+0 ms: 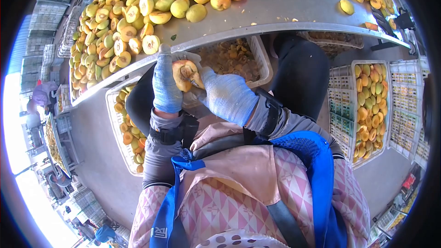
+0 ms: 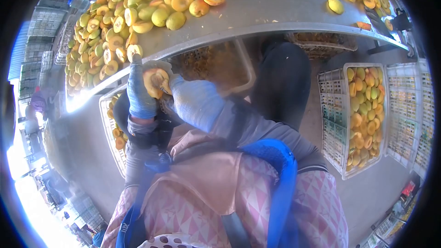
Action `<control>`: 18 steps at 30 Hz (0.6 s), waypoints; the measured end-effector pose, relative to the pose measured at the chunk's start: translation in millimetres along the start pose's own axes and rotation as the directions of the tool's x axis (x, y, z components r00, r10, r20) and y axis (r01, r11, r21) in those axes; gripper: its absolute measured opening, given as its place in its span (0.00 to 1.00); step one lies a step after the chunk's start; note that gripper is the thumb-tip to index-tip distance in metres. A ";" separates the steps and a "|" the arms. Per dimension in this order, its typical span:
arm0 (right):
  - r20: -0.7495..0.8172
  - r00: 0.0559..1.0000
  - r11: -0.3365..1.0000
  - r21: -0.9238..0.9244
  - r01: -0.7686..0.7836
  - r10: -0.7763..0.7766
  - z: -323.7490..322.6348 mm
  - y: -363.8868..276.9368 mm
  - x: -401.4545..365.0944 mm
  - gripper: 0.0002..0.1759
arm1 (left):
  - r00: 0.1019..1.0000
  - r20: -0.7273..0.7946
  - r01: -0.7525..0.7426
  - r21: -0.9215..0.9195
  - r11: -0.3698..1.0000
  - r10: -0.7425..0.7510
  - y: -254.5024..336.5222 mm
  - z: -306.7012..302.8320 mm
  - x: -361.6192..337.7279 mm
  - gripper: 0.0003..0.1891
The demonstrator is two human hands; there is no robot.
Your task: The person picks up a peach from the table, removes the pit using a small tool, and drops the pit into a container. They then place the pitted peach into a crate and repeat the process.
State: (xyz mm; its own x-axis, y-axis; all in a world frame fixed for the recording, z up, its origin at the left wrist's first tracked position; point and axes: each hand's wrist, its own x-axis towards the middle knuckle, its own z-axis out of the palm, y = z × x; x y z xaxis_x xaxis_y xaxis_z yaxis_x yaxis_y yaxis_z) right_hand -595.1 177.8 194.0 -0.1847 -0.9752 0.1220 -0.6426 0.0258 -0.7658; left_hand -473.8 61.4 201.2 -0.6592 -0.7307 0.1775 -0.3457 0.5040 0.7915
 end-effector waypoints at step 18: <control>0.027 0.996 0.964 0.251 -0.084 0.079 5.5 -6.5 -0.4 0.19 | 0.912 0.130 0.337 -0.777 0.531 -0.389 1.2 6.1 2.3 0.32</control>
State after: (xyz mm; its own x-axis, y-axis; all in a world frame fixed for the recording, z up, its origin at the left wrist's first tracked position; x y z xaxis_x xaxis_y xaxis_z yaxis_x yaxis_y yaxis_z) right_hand -586.7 176.8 195.5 -0.2149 -0.9757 0.0438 -0.4177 0.0513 -0.9071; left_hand -479.8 63.1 199.0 -0.5534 -0.8028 -0.2219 0.1135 -0.3366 0.9348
